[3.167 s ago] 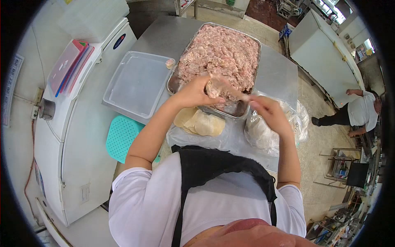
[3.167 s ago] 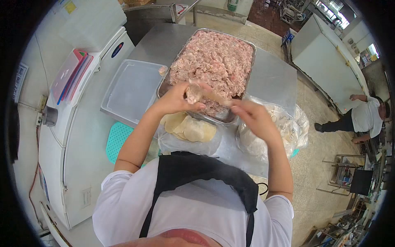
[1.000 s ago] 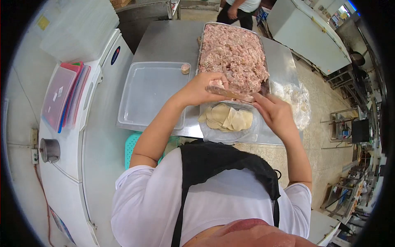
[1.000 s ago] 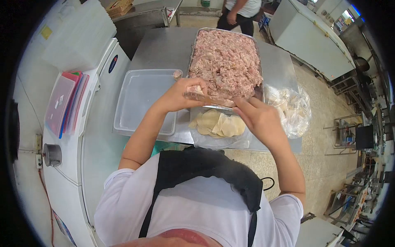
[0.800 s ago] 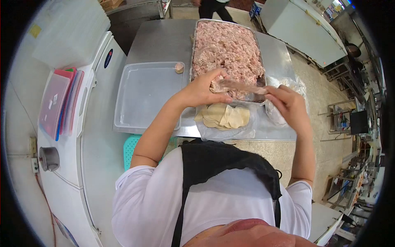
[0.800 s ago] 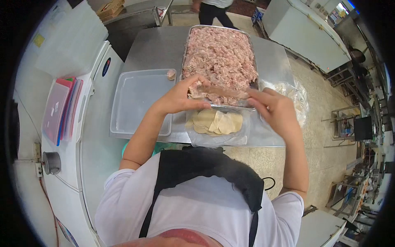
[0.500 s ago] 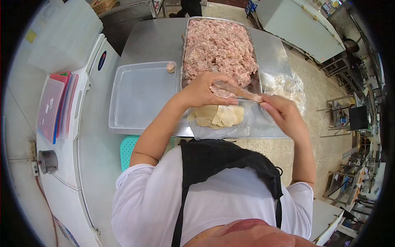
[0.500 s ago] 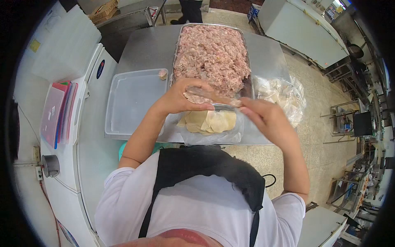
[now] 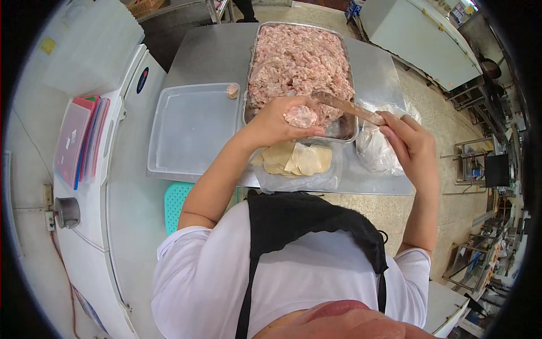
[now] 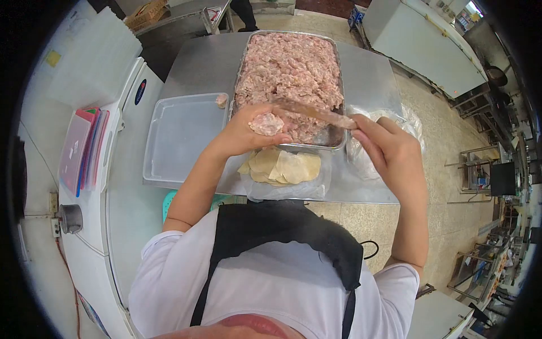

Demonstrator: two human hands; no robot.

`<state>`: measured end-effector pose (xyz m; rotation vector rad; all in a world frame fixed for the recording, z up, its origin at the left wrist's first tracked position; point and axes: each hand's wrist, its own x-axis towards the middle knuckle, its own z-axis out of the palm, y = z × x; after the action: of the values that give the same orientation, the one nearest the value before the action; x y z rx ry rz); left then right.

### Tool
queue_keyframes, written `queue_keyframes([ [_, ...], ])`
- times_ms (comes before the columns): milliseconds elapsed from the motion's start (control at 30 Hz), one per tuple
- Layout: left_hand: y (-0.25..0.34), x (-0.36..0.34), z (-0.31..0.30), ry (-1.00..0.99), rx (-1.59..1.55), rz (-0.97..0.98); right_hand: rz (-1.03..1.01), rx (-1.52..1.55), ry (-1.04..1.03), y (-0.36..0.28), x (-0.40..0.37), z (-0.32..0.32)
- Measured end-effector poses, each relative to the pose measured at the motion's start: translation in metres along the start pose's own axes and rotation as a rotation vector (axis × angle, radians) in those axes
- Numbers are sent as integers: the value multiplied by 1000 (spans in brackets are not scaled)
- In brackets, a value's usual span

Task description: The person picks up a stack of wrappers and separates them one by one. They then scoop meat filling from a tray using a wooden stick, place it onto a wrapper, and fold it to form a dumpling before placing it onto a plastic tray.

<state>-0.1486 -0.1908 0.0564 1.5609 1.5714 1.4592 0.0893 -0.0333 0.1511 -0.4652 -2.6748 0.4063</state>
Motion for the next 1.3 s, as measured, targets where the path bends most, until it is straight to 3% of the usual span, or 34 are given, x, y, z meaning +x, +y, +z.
queue_keyframes([
  [133, 1, -1, -4, -22, -36, 39, -149, 31, -103, -10, -1, 26],
  [200, 16, -3, -6, 1, -33, -152, -194, 23, -88, -1, 6, 19],
  [267, 8, -8, -9, 29, 12, -68, -48, -14, -67, -8, 11, -2],
  [333, 5, -12, -10, 49, 50, 12, -31, 39, -73, -15, 10, -2],
  [433, 13, -16, -14, 85, -157, -78, -156, 39, -103, -18, 8, 35],
  [500, 2, -17, -21, 16, 106, -17, -137, 72, -122, -7, 8, 50],
  [633, -5, -30, -22, 153, 38, -41, -35, 9, -124, -17, 9, 34],
  [700, -2, -27, -25, 25, -138, -192, -77, 43, -107, -28, 6, 41],
  [833, 5, -24, -29, -14, 6, -129, -181, 28, -95, -9, 14, 60],
  [867, 3, -26, -31, -3, -20, -207, -189, 29, -94, -10, 16, 53],
  [933, -3, -28, -35, 9, -38, -283, -40, 17, -96, -20, 18, 31],
  [1000, -10, -31, -34, 86, 112, -100, -36, 49, -84, -27, 16, 32],
  [1033, -11, -31, -35, 81, 115, -98, -82, 94, -77, -30, 16, 39],
  [1200, -14, -35, -43, 78, 54, -278, -81, 151, -179, -9, 29, 88],
  [1300, -25, -50, -57, 68, -20, -259, -11, 240, -179, 5, 33, 86],
])
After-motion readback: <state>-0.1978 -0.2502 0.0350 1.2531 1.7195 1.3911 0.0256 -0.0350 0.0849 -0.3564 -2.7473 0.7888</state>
